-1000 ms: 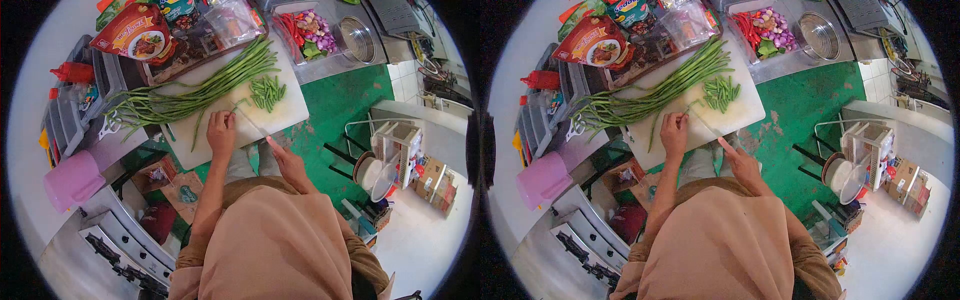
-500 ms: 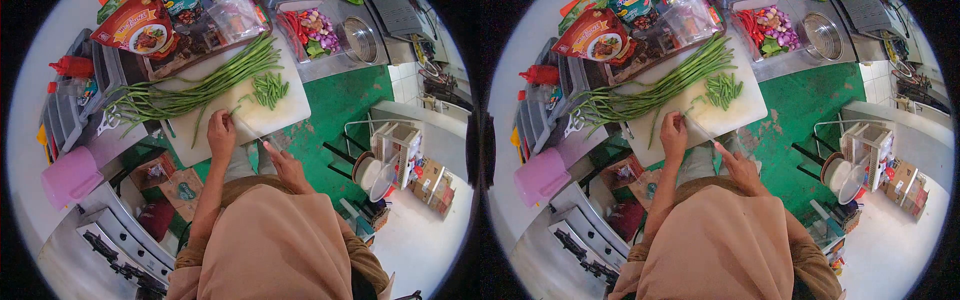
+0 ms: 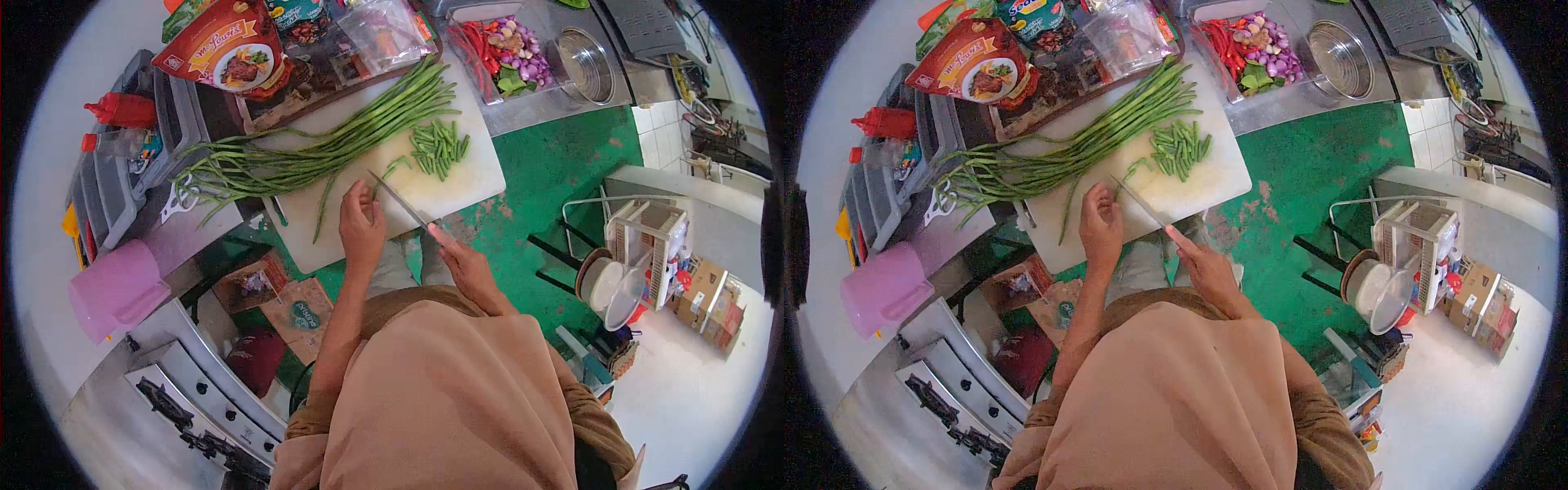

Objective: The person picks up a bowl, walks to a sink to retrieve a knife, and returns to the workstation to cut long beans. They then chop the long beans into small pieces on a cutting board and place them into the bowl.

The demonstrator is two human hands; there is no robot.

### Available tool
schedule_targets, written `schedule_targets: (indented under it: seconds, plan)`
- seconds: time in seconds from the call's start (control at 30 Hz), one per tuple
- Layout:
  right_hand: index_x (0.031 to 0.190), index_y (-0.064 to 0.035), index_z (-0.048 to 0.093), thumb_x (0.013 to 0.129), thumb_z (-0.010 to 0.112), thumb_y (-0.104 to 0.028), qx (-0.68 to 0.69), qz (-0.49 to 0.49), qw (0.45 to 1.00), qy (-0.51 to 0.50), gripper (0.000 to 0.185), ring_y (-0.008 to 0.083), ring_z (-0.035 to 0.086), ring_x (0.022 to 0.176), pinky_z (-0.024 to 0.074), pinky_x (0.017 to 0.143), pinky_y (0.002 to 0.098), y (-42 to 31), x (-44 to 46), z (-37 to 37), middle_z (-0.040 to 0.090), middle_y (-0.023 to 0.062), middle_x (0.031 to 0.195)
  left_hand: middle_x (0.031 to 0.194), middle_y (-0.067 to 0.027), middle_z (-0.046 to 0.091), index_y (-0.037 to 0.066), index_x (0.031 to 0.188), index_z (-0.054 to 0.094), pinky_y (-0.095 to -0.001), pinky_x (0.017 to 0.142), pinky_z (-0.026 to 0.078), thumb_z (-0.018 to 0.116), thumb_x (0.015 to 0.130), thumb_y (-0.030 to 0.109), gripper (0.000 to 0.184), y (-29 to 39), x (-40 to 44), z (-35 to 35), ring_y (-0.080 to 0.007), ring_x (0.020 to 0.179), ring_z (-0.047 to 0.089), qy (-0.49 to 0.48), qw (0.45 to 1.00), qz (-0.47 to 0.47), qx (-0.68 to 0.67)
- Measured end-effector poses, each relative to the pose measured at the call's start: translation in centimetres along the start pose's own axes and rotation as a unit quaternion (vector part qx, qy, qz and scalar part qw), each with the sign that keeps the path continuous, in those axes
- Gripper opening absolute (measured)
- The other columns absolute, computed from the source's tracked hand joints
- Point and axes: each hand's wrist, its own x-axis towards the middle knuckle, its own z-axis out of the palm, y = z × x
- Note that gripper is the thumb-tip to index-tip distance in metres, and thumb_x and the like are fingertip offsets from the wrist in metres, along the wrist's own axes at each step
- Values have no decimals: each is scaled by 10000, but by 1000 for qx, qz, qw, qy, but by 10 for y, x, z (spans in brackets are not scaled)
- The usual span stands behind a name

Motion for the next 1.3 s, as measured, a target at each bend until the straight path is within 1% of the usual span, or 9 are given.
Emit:
schedule_targets:
  seconds: [0.13, 0.17, 0.2, 0.4, 0.53, 0.9, 1.13, 1.23, 1.3]
  plan:
    - [1450, -399, 349, 967, 510, -191, -28, 16, 999, -19, 549, 392, 609, 696, 485, 599, 476, -12, -8, -7, 587, 176, 819, 1035, -130, 591, 28, 1213, 508, -358, 824, 493, 640, 791, -20, 444, -5, -9, -9, -251, 917, 600, -6, 1000, -3, 29]
    - [1452, -400, 343, 963, 517, -184, -67, 7, 997, -26, 562, 390, 600, 673, 484, 589, 478, -12, -10, -7, 574, 169, 802, 1035, -130, 591, 28, 1213, 508, -358, 824, 493, 640, 791, -20, 444, -8, -11, -8, -251, 917, 600, -6, 1000, -4, 29]
    - [1454, -402, 338, 958, 524, -178, -106, -3, 994, -33, 575, 388, 592, 650, 483, 578, 480, -12, -12, -6, 560, 162, 786, 1026, -128, 590, 30, 1212, 507, -359, 819, 493, 643, 787, -23, 449, -11, -12, -6, -250, 912, 600, 0, 1000, -7, 27]
    - [1469, -395, 302, 956, 526, -196, -144, -27, 989, -26, 593, 379, 579, 600, 478, 548, 487, -12, -12, -2, 538, 146, 769, 959, -105, 604, 38, 1195, 509, -356, 798, 494, 644, 769, -52, 456, -14, -9, -1, -236, 861, 611, 19, 999, 8, 38]
    - [1474, -387, 294, 957, 521, -207, -168, -7, 985, -48, 592, 379, 577, 599, 476, 545, 488, -11, -12, -5, 535, 144, 774, 887, -88, 619, 52, 1186, 515, -344, 774, 498, 644, 768, -58, 451, -13, -5, 1, -227, 796, 621, 27, 999, -5, 30]
    - [1470, -386, 307, 948, 523, -204, -209, 9, 975, -70, 593, 371, 590, 632, 495, 548, 473, -14, -10, -4, 543, 139, 812, 887, -88, 628, 56, 1179, 523, -338, 748, 507, 655, 772, -53, 441, -13, -1, 0, -212, 782, 628, 22, 999, -19, 28]
    - [1467, -392, 308, 951, 522, -181, -188, 12, 981, -51, 597, 370, 589, 634, 493, 558, 471, -18, 0, 1, 551, 147, 800, 836, -63, 627, 51, 1201, 500, -324, 697, 509, 658, 768, -57, 474, -11, -1, 2, -191, 747, 619, 22, 999, -23, 24]
    - [1464, -395, 315, 960, 516, -179, -126, 8, 991, -47, 584, 371, 592, 653, 490, 577, 474, -12, -1, -1, 557, 147, 804, 826, -52, 621, 44, 1214, 490, -320, 697, 502, 662, 762, -40, 491, -13, 0, 5, -186, 739, 611, 43, 999, -2, 25]
    - [1454, -388, 345, 969, 509, -186, -66, 9, 998, 10, 551, 372, 594, 675, 486, 594, 474, -13, -1, -4, 563, 149, 809, 822, -48, 616, 42, 1222, 484, -322, 697, 501, 663, 760, -28, 500, -11, 0, 6, -186, 736, 607, 36, 999, -23, 30]
